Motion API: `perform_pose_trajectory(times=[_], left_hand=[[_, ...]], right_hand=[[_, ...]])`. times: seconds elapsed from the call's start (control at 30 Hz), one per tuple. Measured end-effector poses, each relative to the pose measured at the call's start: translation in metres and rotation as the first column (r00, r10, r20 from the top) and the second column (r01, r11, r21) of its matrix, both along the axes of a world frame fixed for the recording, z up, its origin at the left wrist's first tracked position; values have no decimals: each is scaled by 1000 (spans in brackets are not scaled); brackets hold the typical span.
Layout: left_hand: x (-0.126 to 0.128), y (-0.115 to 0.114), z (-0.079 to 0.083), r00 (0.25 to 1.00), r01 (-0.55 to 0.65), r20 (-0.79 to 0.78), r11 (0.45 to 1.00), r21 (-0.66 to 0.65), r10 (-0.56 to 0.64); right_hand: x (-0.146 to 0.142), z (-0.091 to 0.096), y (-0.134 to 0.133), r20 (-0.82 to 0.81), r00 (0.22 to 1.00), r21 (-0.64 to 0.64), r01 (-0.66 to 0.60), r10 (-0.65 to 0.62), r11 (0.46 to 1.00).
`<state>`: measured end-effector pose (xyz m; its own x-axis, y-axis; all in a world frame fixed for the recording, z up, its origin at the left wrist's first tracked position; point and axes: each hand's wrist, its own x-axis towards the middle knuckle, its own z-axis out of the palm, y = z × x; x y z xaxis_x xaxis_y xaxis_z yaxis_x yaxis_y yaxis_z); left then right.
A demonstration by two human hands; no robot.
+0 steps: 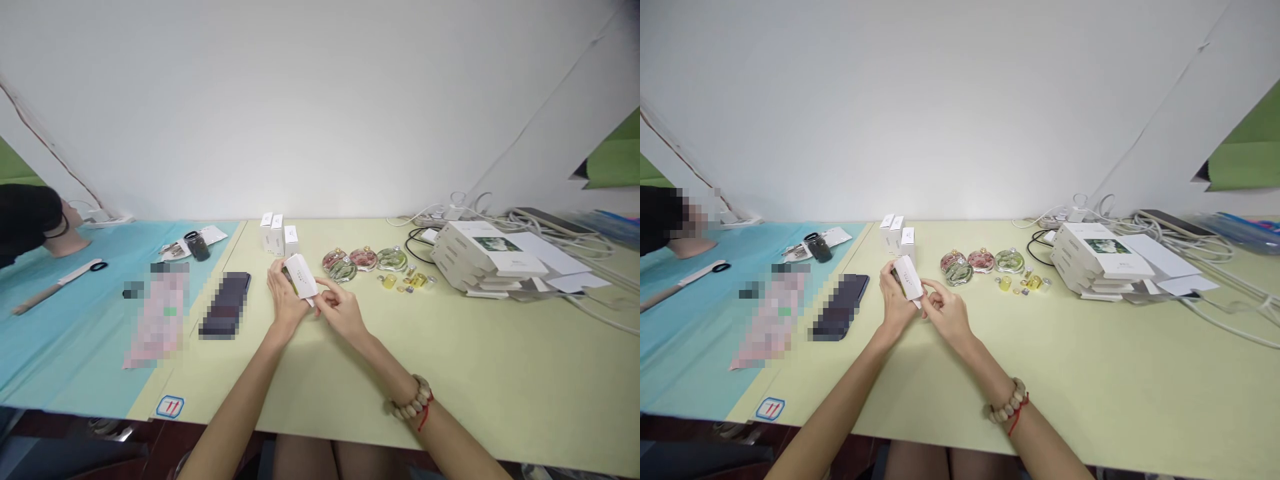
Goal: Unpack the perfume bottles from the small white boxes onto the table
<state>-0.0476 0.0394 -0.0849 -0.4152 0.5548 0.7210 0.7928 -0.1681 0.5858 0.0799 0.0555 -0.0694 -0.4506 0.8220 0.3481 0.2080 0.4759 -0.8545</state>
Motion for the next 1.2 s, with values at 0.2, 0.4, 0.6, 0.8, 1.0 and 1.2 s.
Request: perform_pose_trajectory(times=[0.2, 0.4, 0.6, 0.8, 1.0, 1.2], left_hand=[[3, -1, 3, 996, 83, -23, 996, 13, -83], [2, -2, 2, 988, 148, -48, 989, -28, -149], [5, -2, 4, 965, 256, -59, 966, -19, -257], [4, -1, 2, 939, 333, 92, 943, -3, -332], [-1, -2, 8, 929, 290, 243, 957, -12, -279], [0, -4, 11, 933, 307, 197, 952, -1, -301]], right_hand=[[3, 1, 3, 35, 998, -40, 54, -53, 998], [3, 4, 4, 22, 999, -95, 47, -45, 994], [3, 10, 3, -99, 994, -210, 15, -37, 978], [2, 11, -1, -105, 993, -107, -63, 51, 992], [11, 15, 6, 76, 984, 80, 156, -162, 984], [17, 23, 9, 186, 950, 161, 223, -252, 961]])
